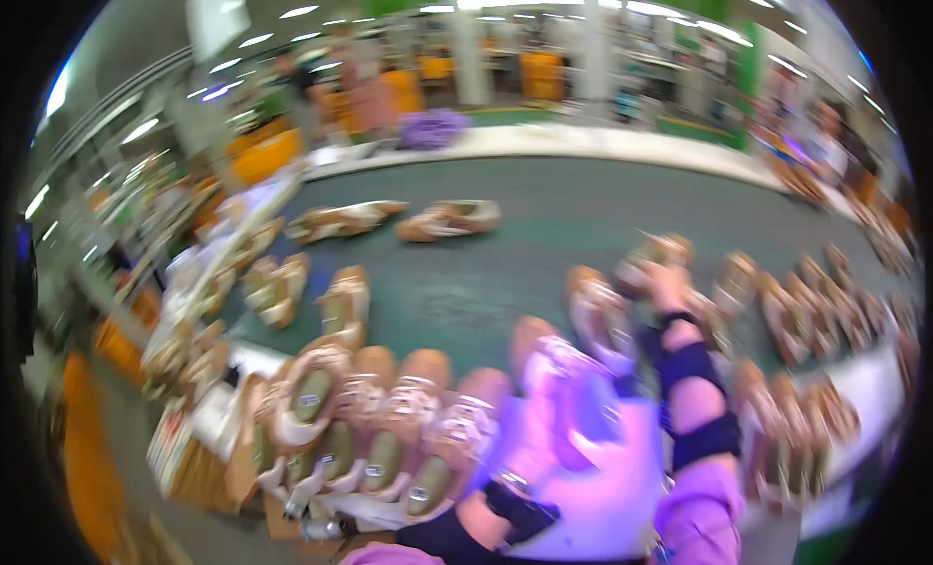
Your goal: The recorder is inspecting and sorting shoes on a conveyor belt in a manufacturing facility.
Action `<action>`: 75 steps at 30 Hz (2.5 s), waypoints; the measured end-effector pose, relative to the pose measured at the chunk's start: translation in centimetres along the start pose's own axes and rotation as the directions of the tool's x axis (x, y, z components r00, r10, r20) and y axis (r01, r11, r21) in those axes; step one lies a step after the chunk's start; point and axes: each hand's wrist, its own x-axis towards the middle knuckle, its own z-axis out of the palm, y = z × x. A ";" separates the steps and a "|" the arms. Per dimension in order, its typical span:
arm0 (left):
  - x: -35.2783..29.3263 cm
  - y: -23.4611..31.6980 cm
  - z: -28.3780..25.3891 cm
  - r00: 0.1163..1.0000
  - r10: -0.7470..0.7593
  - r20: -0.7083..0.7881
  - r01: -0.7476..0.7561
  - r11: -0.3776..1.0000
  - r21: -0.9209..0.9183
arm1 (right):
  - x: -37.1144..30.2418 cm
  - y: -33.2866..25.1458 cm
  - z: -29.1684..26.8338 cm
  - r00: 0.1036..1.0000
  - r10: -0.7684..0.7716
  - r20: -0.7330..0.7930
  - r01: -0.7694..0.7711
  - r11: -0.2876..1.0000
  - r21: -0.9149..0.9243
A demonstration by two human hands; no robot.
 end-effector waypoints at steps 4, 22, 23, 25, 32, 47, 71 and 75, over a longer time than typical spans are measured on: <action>0.5 0.1 -0.7 0.981 -0.140 0.132 0.140 0.990 0.008 | 7.1 1.5 5.9 0.945 0.324 -0.043 -0.149 0.543 0.826; 1.0 -2.9 -1.9 0.941 -0.236 0.242 0.211 0.969 0.125 | 4.3 7.5 5.6 0.921 0.041 0.387 -0.336 -0.417 0.844; 0.9 -2.9 -1.8 0.936 -0.248 0.248 0.222 0.967 0.128 | 2.9 7.2 4.5 0.938 0.075 0.339 -0.272 -0.448 0.852; 0.8 -2.7 -1.6 0.932 -0.249 0.262 0.219 0.966 0.140 | -0.2 6.5 1.5 0.951 0.119 0.286 -0.200 -0.471 0.859; 0.3 -1.7 -1.0 0.918 -0.240 0.317 0.184 0.963 0.195 | -16.6 2.8 -9.3 0.996 -0.023 0.090 -0.087 -0.586 0.805; -1.5 -1.9 -1.2 0.907 -0.300 0.297 0.253 0.950 0.185 | -30.0 -3.2 -11.4 0.983 -0.026 -0.181 0.183 0.189 0.965; -0.5 0.2 -1.5 0.904 -0.256 0.341 0.161 0.945 0.284 | -27.7 -2.7 -14.2 0.975 -0.202 0.094 -0.114 -0.089 0.989; -0.3 0.1 -1.5 0.891 -0.254 0.377 0.159 0.951 0.265 | -27.5 -1.1 -12.4 0.970 -0.225 0.087 -0.135 -0.205 0.969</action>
